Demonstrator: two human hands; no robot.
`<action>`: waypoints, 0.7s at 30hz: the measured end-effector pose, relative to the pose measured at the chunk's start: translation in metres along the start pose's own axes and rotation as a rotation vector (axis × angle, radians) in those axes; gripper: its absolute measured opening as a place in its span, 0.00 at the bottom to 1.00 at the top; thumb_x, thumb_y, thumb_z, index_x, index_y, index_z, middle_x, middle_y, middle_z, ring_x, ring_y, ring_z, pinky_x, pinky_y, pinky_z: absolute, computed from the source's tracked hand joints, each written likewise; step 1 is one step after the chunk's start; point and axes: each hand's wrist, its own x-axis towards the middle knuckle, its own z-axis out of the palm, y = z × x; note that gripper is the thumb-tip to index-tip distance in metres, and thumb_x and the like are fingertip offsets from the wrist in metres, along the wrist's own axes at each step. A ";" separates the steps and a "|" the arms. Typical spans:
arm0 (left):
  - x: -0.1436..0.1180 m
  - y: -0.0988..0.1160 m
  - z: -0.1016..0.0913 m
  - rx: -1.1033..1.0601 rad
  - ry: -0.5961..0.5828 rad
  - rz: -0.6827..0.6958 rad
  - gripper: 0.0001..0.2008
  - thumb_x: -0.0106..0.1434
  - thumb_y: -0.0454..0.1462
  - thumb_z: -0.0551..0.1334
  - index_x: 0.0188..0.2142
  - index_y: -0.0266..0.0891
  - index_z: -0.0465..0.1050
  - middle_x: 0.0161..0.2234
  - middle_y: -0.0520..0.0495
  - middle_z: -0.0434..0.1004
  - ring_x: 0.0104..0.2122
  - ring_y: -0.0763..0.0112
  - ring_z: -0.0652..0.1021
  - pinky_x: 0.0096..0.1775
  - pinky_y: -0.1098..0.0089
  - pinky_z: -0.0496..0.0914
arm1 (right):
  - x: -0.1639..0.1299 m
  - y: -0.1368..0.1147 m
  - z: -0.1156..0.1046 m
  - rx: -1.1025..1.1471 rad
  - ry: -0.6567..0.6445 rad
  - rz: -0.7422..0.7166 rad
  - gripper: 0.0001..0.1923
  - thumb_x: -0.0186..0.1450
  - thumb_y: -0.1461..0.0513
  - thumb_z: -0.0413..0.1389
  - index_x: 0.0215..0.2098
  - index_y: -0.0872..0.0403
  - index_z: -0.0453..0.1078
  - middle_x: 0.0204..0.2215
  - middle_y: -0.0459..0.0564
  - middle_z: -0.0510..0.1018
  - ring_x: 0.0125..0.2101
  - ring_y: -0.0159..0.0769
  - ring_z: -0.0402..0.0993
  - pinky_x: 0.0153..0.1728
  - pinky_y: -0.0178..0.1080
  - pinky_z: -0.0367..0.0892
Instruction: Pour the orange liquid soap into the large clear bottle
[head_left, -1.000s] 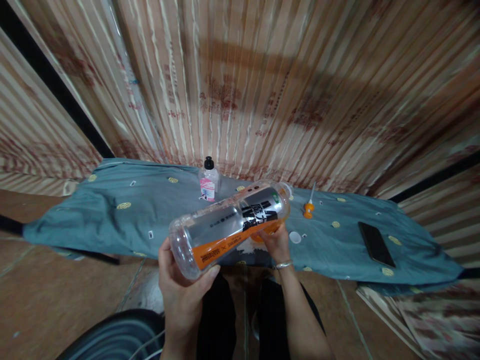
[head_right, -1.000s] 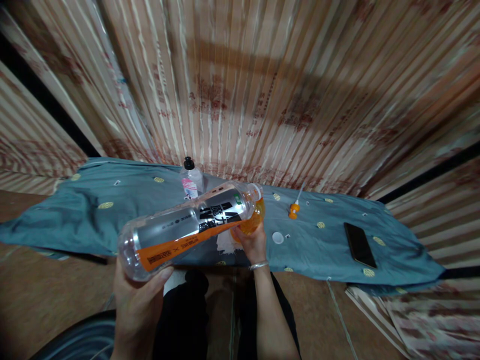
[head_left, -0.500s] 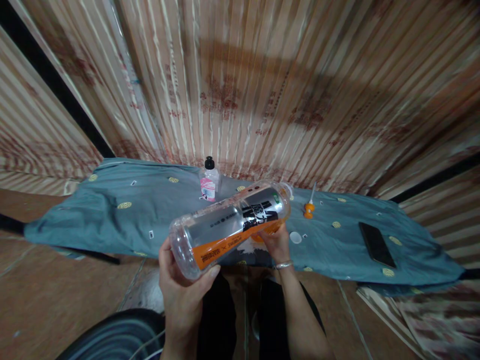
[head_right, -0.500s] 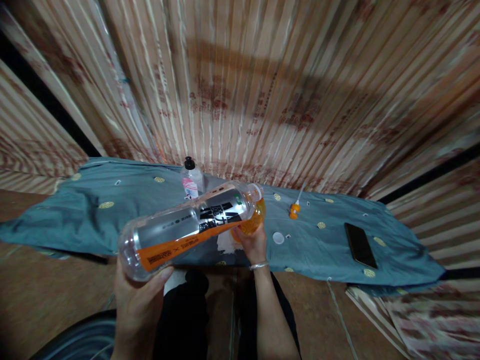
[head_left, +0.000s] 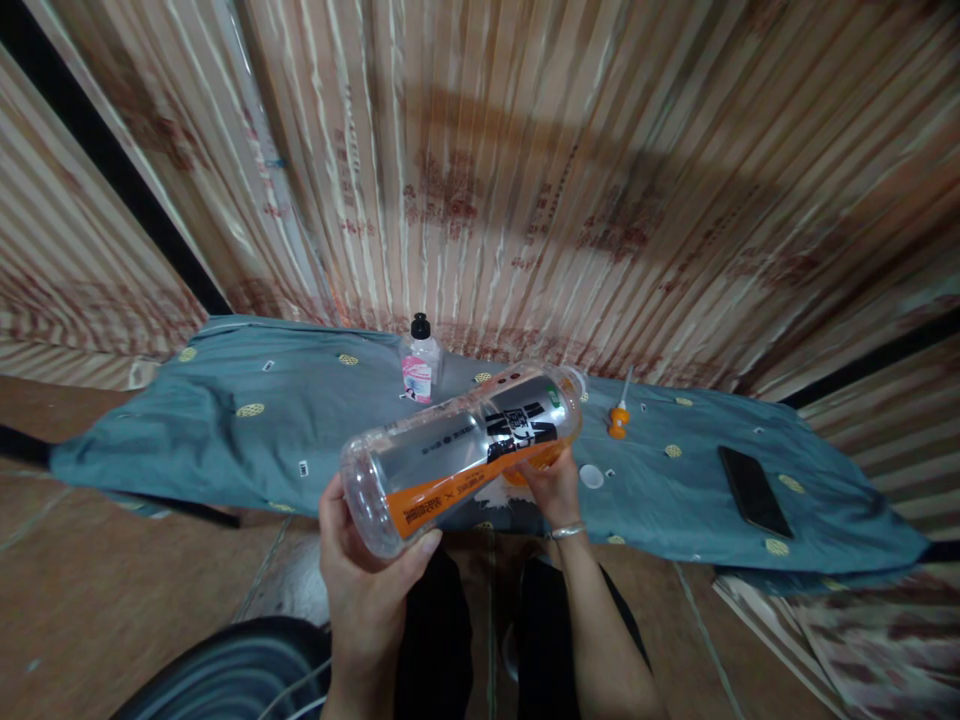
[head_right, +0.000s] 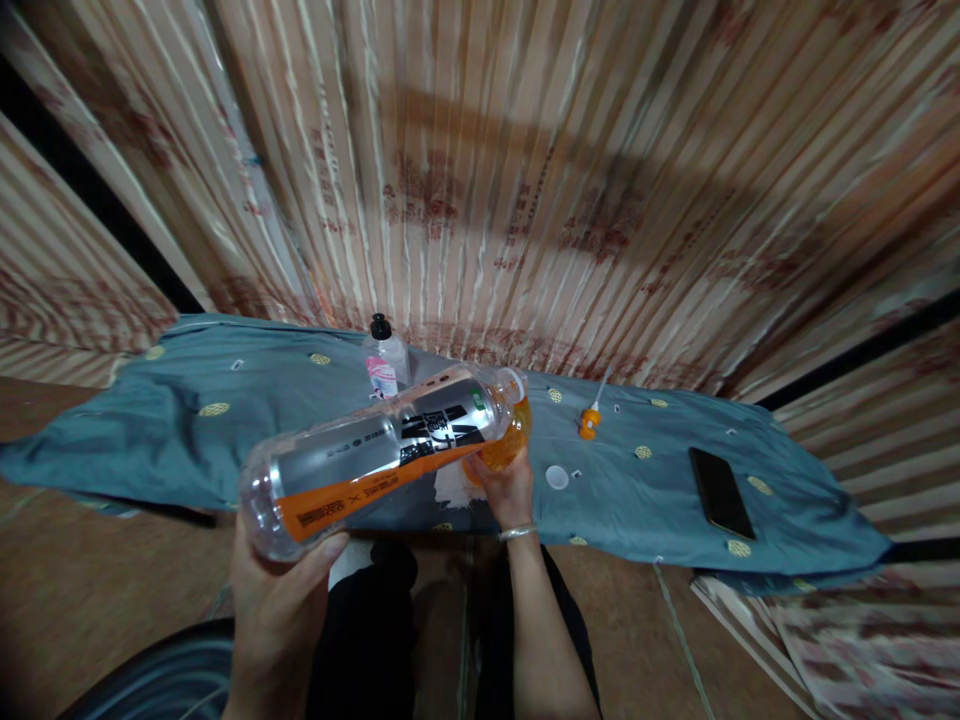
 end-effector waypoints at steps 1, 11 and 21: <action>0.000 0.000 0.000 -0.001 0.001 0.003 0.39 0.42 0.34 0.81 0.54 0.43 0.75 0.50 0.43 0.81 0.44 0.63 0.82 0.46 0.70 0.76 | 0.000 0.000 0.000 -0.001 0.001 0.005 0.38 0.46 0.47 0.73 0.50 0.52 0.68 0.43 0.55 0.85 0.41 0.50 0.83 0.44 0.51 0.79; 0.001 -0.006 -0.004 -0.005 0.000 0.033 0.42 0.39 0.35 0.82 0.55 0.42 0.75 0.51 0.42 0.80 0.47 0.61 0.82 0.47 0.70 0.76 | -0.001 -0.007 0.000 -0.030 0.018 0.001 0.38 0.45 0.46 0.72 0.49 0.53 0.69 0.44 0.58 0.84 0.41 0.51 0.83 0.45 0.54 0.78; 0.001 -0.005 -0.003 -0.025 0.000 0.035 0.41 0.38 0.33 0.82 0.54 0.43 0.76 0.50 0.44 0.81 0.45 0.63 0.82 0.46 0.71 0.76 | 0.000 0.000 0.000 0.001 -0.018 -0.031 0.35 0.48 0.50 0.72 0.50 0.51 0.68 0.43 0.53 0.85 0.40 0.47 0.83 0.44 0.49 0.79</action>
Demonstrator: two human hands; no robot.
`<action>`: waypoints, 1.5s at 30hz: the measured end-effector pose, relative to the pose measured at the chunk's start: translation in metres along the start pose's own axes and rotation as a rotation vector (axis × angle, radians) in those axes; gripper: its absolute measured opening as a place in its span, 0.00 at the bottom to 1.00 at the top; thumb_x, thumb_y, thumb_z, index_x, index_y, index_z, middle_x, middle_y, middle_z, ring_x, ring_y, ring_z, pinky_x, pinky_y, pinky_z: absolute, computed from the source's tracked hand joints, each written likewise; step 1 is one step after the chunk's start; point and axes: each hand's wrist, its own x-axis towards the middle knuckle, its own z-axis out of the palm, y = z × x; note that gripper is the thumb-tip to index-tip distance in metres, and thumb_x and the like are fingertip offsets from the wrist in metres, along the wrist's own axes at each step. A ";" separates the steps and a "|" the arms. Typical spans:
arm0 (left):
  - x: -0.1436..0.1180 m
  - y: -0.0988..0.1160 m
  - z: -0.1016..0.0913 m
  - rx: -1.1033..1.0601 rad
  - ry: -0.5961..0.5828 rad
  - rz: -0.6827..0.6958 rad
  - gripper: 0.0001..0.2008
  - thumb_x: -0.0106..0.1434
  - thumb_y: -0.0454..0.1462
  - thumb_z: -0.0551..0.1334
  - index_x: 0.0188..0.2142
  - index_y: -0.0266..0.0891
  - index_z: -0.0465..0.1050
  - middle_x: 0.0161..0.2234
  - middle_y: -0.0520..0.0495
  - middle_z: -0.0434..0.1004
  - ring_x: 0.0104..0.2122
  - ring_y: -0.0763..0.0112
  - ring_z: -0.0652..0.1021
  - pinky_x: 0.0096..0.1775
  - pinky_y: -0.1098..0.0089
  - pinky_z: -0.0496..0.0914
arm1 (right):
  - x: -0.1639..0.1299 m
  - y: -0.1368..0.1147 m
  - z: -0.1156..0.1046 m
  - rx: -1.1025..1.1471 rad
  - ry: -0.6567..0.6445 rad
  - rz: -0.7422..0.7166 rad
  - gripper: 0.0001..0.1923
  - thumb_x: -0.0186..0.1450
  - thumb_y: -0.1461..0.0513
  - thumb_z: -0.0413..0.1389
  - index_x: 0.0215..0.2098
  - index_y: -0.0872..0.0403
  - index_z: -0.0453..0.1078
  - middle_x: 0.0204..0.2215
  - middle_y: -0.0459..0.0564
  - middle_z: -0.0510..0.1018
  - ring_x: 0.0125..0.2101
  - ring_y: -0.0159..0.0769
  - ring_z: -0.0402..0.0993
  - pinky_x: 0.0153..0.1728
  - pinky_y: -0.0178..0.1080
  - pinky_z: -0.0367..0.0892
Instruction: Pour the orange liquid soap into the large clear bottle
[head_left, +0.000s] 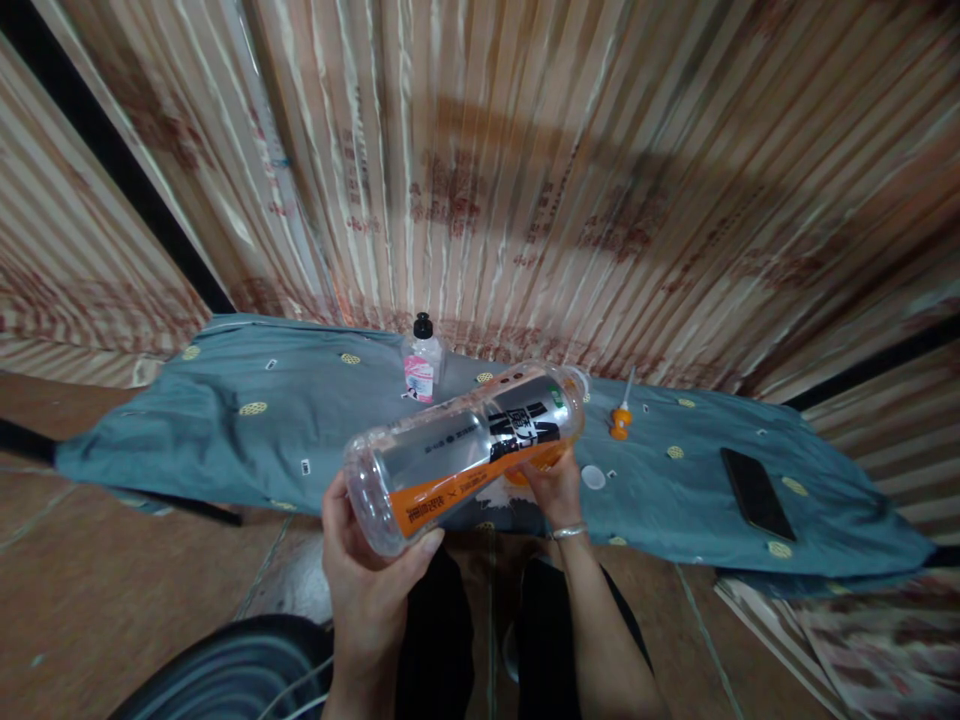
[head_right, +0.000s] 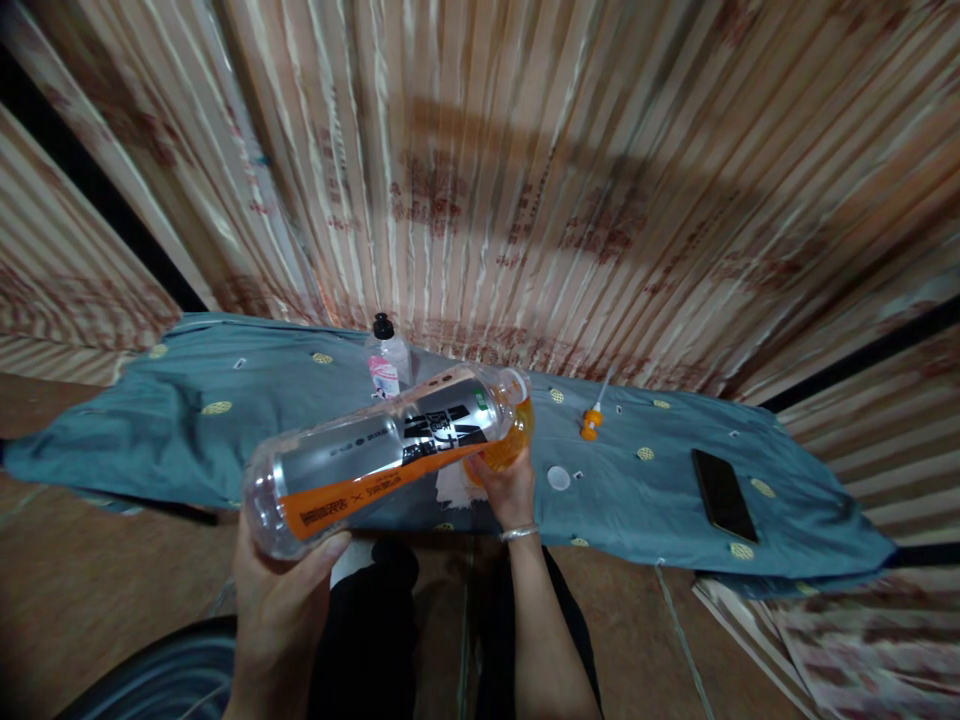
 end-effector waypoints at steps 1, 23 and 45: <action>0.000 0.000 0.000 -0.001 0.001 0.001 0.41 0.38 0.33 0.82 0.54 0.43 0.76 0.50 0.44 0.81 0.45 0.63 0.82 0.46 0.71 0.76 | 0.000 -0.001 0.000 -0.004 0.008 0.004 0.35 0.48 0.50 0.72 0.49 0.52 0.68 0.42 0.54 0.85 0.40 0.47 0.84 0.44 0.49 0.79; 0.000 0.001 0.000 0.002 0.035 -0.005 0.42 0.36 0.34 0.83 0.53 0.42 0.75 0.49 0.43 0.81 0.45 0.63 0.82 0.45 0.71 0.76 | 0.000 -0.003 -0.001 -0.034 0.008 0.043 0.37 0.46 0.47 0.72 0.49 0.52 0.68 0.44 0.56 0.84 0.42 0.50 0.83 0.46 0.53 0.78; -0.001 0.005 0.003 0.041 0.028 -0.039 0.40 0.40 0.35 0.81 0.54 0.42 0.74 0.50 0.43 0.80 0.45 0.62 0.82 0.46 0.69 0.76 | 0.001 -0.004 0.000 -0.038 0.008 0.024 0.36 0.46 0.47 0.72 0.48 0.51 0.68 0.42 0.54 0.85 0.40 0.48 0.83 0.44 0.50 0.79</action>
